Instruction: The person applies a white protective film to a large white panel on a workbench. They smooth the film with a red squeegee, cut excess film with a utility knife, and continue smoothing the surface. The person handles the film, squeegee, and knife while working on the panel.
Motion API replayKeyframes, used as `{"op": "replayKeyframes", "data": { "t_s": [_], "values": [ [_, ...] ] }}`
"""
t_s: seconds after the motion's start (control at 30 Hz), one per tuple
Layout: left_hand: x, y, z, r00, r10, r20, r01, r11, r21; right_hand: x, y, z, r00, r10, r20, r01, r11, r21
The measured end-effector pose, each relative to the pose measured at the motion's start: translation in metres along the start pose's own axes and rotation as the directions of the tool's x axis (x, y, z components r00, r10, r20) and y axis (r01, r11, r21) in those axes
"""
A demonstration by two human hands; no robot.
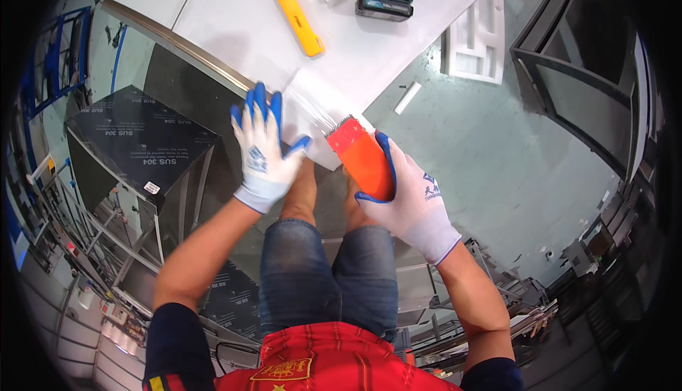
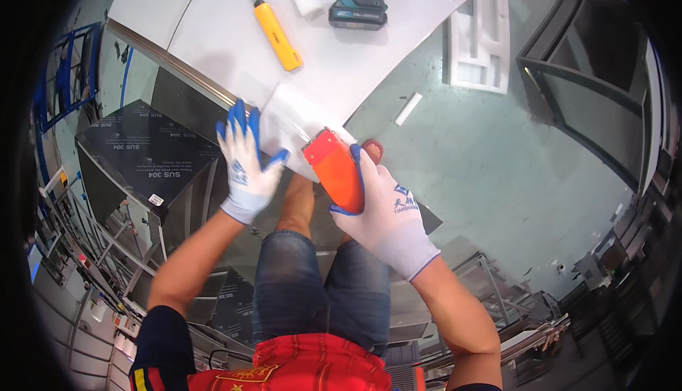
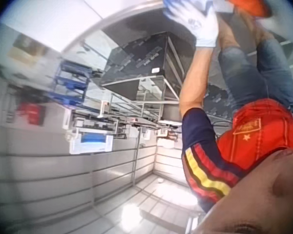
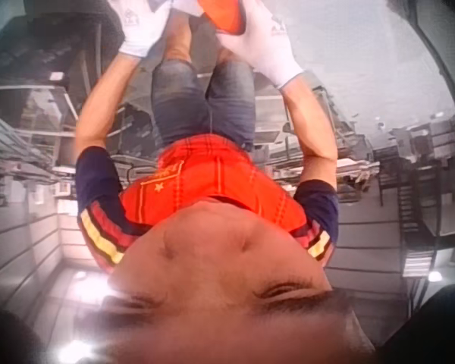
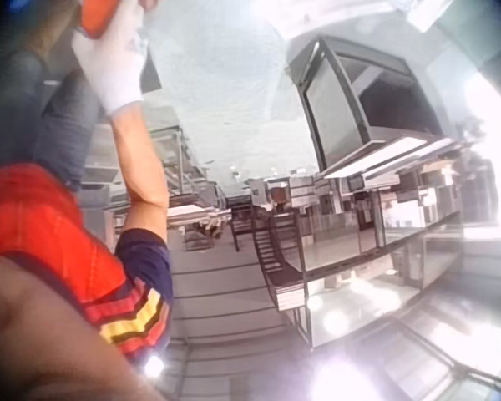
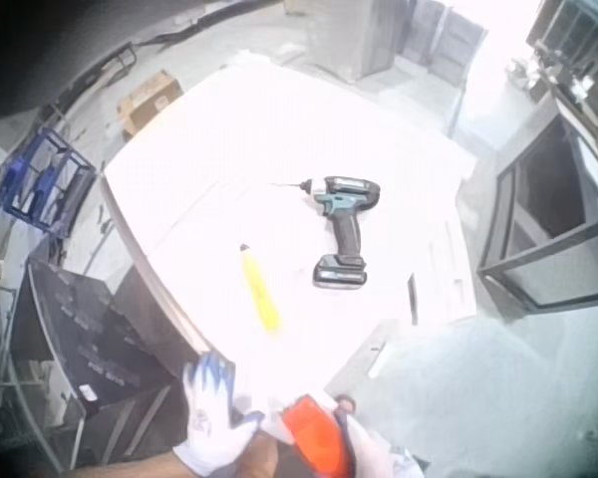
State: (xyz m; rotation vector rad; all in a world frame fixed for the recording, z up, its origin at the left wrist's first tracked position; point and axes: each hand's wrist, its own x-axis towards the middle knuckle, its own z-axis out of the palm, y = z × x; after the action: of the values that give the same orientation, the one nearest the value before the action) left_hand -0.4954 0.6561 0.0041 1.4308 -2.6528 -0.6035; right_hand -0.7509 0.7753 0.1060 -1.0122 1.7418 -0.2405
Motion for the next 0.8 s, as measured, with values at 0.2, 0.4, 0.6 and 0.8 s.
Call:
{"op": "replayKeyframes", "data": {
  "t_s": [0.2, 0.4, 0.6, 0.8],
  "values": [
    [-0.001, 0.016, 0.071, 0.977, -0.174, -0.123, 0.189, 0.974, 0.124, 0.004, 0.032, 0.014, 0.999, -0.045, -0.028, 0.044, 0.998, -0.053],
    [0.001, 0.018, 0.085, 0.934, -0.165, -0.318, 0.195, 0.979, 0.065, -0.027, 0.086, 0.008, 1.000, 0.016, -0.015, -0.017, 0.997, -0.072],
    [0.001, 0.018, 0.101, 0.844, -0.311, -0.437, 0.332, 0.943, -0.030, -0.053, 0.148, 0.012, 0.997, -0.069, -0.046, 0.064, 0.992, -0.109],
    [0.004, 0.025, 0.117, 0.432, -0.854, -0.289, 0.543, 0.502, -0.673, -0.053, 0.215, 0.024, 0.996, -0.060, -0.069, 0.049, 0.987, -0.151]
  ]
}}
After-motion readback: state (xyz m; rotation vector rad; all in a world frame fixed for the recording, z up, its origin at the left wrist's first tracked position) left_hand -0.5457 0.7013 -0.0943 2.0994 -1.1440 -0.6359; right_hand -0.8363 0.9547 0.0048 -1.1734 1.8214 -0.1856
